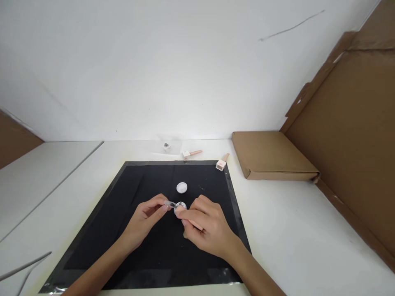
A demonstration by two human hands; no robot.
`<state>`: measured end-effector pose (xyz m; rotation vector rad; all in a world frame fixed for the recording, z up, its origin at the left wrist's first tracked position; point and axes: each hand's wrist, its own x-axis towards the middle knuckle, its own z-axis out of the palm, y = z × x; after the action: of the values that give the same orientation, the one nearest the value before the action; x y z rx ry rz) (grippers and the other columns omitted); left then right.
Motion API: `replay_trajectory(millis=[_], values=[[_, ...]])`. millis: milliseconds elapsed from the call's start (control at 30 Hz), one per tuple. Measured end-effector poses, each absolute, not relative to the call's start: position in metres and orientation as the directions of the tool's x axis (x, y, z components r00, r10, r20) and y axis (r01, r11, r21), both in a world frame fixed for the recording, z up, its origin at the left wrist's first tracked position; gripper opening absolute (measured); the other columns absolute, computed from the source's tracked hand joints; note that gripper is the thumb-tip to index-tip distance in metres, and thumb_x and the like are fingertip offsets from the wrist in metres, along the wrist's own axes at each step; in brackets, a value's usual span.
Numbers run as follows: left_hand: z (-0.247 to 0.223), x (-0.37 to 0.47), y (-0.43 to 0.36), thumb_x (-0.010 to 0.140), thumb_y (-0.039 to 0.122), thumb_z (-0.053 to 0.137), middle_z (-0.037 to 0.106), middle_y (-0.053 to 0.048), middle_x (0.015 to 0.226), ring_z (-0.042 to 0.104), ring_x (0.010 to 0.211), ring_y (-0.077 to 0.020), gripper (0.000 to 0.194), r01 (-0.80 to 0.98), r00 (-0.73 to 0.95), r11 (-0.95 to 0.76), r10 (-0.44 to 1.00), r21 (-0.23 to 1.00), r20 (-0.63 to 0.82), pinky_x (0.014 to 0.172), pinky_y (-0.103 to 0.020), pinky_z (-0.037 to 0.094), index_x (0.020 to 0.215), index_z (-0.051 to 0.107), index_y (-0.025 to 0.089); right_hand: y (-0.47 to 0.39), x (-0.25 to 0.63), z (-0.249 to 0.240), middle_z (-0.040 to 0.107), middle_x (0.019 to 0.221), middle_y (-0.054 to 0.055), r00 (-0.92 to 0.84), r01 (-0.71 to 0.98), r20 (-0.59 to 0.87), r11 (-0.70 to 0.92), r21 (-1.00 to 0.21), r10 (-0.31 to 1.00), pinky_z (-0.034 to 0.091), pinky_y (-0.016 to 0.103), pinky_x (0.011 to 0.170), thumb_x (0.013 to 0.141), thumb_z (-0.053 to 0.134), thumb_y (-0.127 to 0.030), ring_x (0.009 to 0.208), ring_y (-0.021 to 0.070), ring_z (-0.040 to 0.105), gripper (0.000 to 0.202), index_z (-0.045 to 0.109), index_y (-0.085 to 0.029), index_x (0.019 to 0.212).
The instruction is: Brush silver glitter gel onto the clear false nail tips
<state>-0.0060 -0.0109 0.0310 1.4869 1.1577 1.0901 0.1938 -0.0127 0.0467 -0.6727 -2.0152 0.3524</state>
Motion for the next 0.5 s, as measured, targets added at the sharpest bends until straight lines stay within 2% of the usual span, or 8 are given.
replay_trajectory(millis=[133, 500], values=[[0.0312, -0.0061, -0.0115, 0.080, 0.035, 0.061, 0.056, -0.002, 0.070, 0.051, 0.069, -0.0145, 0.023, 0.163, 0.184, -0.160, 0.974, 0.974, 0.129, 0.064, -0.026, 0.041, 0.068, 0.065, 0.017, -0.0124, 0.1933, 0.0457, 0.055, 0.065, -0.001, -0.456, 0.309, 0.664, 0.805, -0.507, 0.593, 0.039, 0.026, 0.054, 0.083, 0.051, -0.006, 0.058, 0.0132, 0.046, 0.026, 0.063, -0.023, 0.099], [0.0309, -0.0054, -0.0109, 0.081, 0.034, 0.060, 0.058, -0.003, 0.071, 0.051, 0.069, -0.0150, 0.023, 0.189, 0.199, -0.181, 0.970, 0.965, 0.143, 0.064, -0.026, 0.040, 0.069, 0.066, 0.017, -0.0119, 0.1925, 0.0480, 0.046, 0.057, -0.002, -0.446, 0.353, 0.666, 0.801, -0.483, 0.598, 0.032, 0.025, 0.048, 0.077, 0.049, -0.003, 0.052, 0.0128, 0.039, 0.023, 0.064, -0.020, 0.082]])
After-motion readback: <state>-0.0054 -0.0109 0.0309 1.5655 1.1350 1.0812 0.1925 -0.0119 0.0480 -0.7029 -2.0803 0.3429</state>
